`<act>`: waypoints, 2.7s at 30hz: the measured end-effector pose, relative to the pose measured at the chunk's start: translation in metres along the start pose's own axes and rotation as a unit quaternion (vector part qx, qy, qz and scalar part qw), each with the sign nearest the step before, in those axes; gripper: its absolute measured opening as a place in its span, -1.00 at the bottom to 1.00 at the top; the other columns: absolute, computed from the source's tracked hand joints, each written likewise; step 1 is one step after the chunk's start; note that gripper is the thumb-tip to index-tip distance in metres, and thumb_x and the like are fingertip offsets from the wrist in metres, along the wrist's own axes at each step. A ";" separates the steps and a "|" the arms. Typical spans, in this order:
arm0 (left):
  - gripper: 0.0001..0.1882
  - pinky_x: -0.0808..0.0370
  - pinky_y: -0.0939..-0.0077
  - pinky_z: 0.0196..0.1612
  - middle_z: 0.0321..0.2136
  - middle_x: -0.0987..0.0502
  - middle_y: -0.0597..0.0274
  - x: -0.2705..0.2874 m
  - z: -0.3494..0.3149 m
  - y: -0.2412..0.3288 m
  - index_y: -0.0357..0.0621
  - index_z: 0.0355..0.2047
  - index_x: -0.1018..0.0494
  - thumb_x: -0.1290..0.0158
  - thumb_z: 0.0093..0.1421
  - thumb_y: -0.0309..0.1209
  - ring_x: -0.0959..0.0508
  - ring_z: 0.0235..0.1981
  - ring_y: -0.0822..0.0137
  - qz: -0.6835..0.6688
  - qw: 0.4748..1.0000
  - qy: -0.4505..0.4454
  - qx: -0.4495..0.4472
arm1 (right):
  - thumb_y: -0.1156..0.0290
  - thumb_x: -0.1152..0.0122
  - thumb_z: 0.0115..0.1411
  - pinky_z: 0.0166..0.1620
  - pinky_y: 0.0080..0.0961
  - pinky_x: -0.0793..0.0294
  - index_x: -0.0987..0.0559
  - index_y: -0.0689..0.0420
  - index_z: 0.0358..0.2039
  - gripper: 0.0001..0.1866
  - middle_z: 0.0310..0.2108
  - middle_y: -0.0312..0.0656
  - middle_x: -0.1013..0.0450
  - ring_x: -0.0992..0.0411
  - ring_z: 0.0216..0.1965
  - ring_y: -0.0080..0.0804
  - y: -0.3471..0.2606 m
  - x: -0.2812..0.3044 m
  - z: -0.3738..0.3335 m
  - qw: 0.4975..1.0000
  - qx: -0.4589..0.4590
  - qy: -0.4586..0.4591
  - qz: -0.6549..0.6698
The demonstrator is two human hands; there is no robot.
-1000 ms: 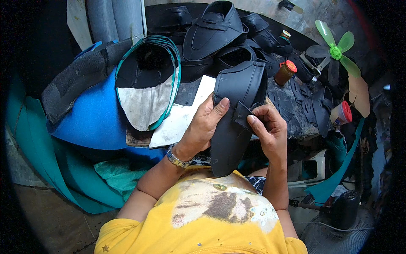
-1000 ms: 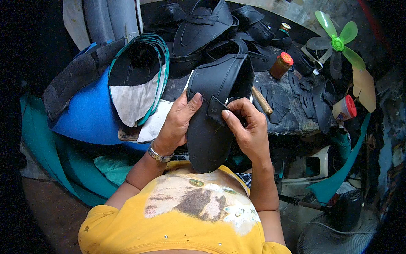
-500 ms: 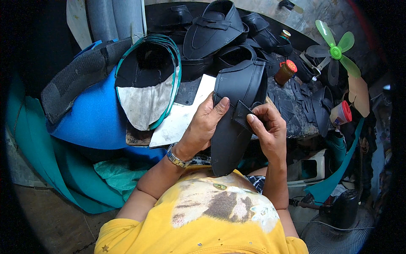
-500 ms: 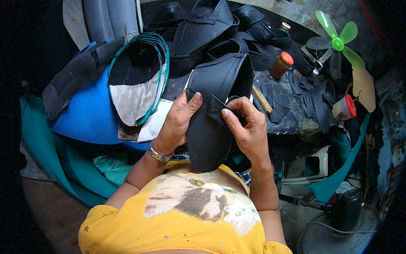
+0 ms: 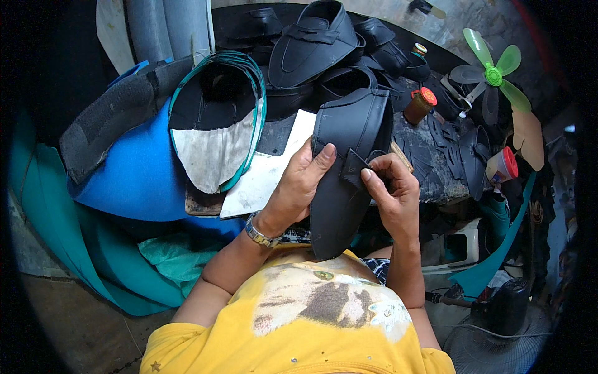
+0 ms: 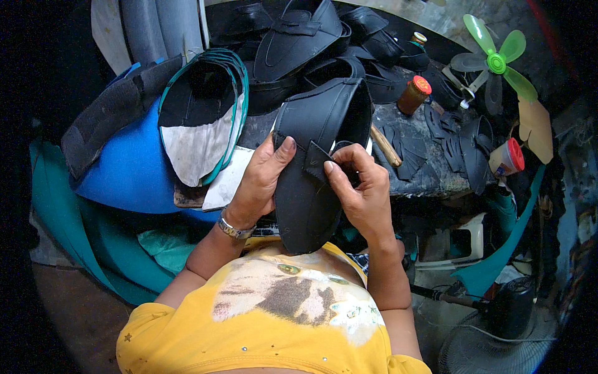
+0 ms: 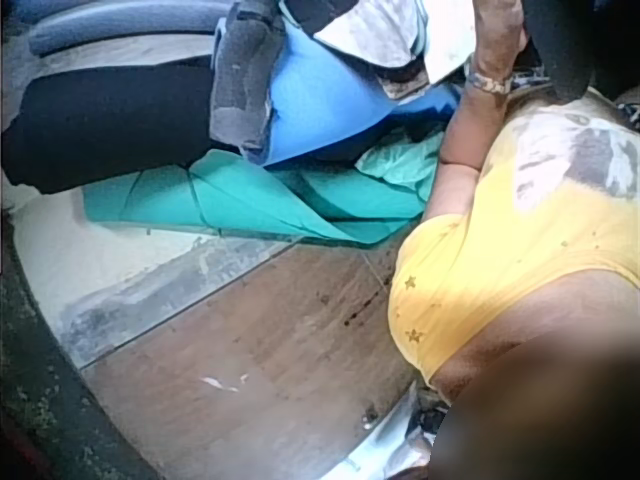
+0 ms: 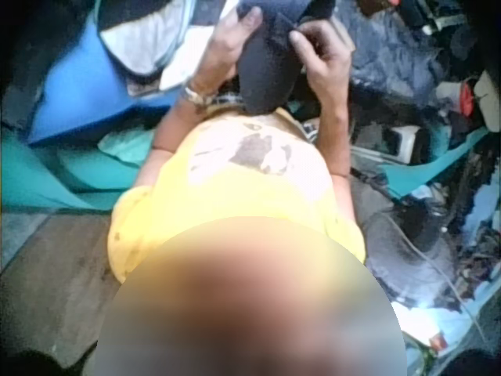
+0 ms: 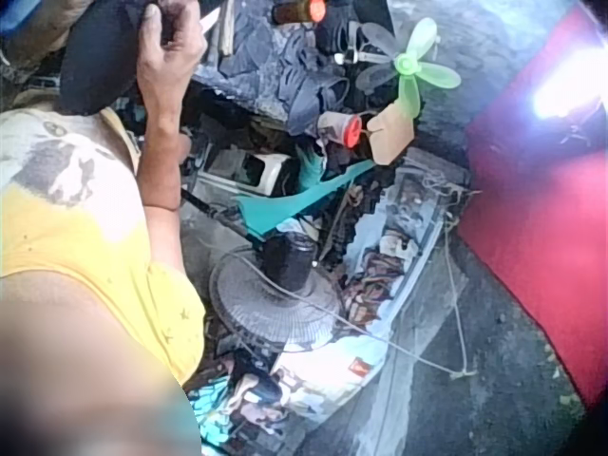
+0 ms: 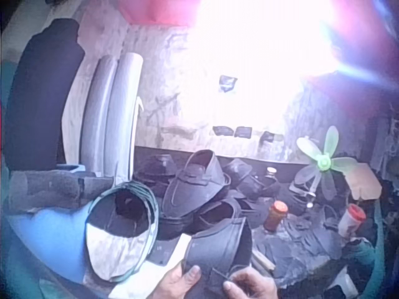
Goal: The person sits on the floor and repairs black slip-on shoes by hand. They pick up individual shoes, apply a small piece of black material to the upper, press it into place, and set the shoe down. The person repeats this process for several shoes, occasionally comparing pairs.
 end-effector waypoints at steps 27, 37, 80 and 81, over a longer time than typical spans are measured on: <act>-0.49 -0.52 0.38 0.02 -0.07 -0.49 0.06 0.009 -0.010 0.007 -0.26 0.10 -0.24 0.17 0.10 -0.46 -0.55 -0.09 0.27 -0.001 0.998 0.049 0.040 | 0.51 -0.21 0.09 -0.33 -0.44 -0.31 -0.47 0.24 -0.44 -0.90 -0.52 -0.14 -0.43 -0.35 -0.49 -0.32 -0.005 -0.009 0.001 0.994 0.049 0.027 -0.093; -0.47 -0.53 0.35 0.02 -0.08 -0.49 0.05 0.013 -0.010 0.005 -0.28 0.11 -0.24 0.16 0.07 -0.48 -0.56 -0.10 0.26 0.003 0.998 0.052 0.026 | 0.53 -0.20 0.09 -0.30 -0.47 -0.30 -0.46 0.23 -0.44 -0.91 -0.50 -0.15 -0.42 -0.36 -0.45 -0.33 -0.009 -0.012 0.002 0.988 0.085 0.038 -0.121; -0.49 -0.57 0.29 -0.05 -0.09 -0.52 0.01 0.074 0.008 0.003 -0.26 0.07 -0.31 -0.20 0.11 -0.52 -0.58 -0.13 0.20 -0.002 0.994 0.094 0.061 | 0.50 -0.25 0.14 -0.09 -0.52 -0.40 -0.40 0.22 -0.21 -0.75 -0.30 -0.16 -0.45 -0.44 -0.20 -0.43 0.046 0.002 0.003 0.999 -0.038 -0.009 0.030; -0.49 -0.56 0.29 -0.04 -0.08 -0.52 0.00 0.076 0.008 0.004 -0.26 0.07 -0.31 -0.19 0.11 -0.52 -0.57 -0.12 0.20 -0.005 0.994 0.088 0.060 | 0.50 -0.25 0.14 -0.10 -0.53 -0.40 -0.41 0.22 -0.22 -0.76 -0.30 -0.17 -0.46 -0.44 -0.20 -0.44 0.048 0.001 0.004 0.998 -0.045 -0.012 0.036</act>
Point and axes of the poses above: each hand's wrist, its own z-axis towards the middle knuckle, its own x-axis out of the back of the hand, y = z × x, the point moved 5 cm from there along z, towards the middle knuckle
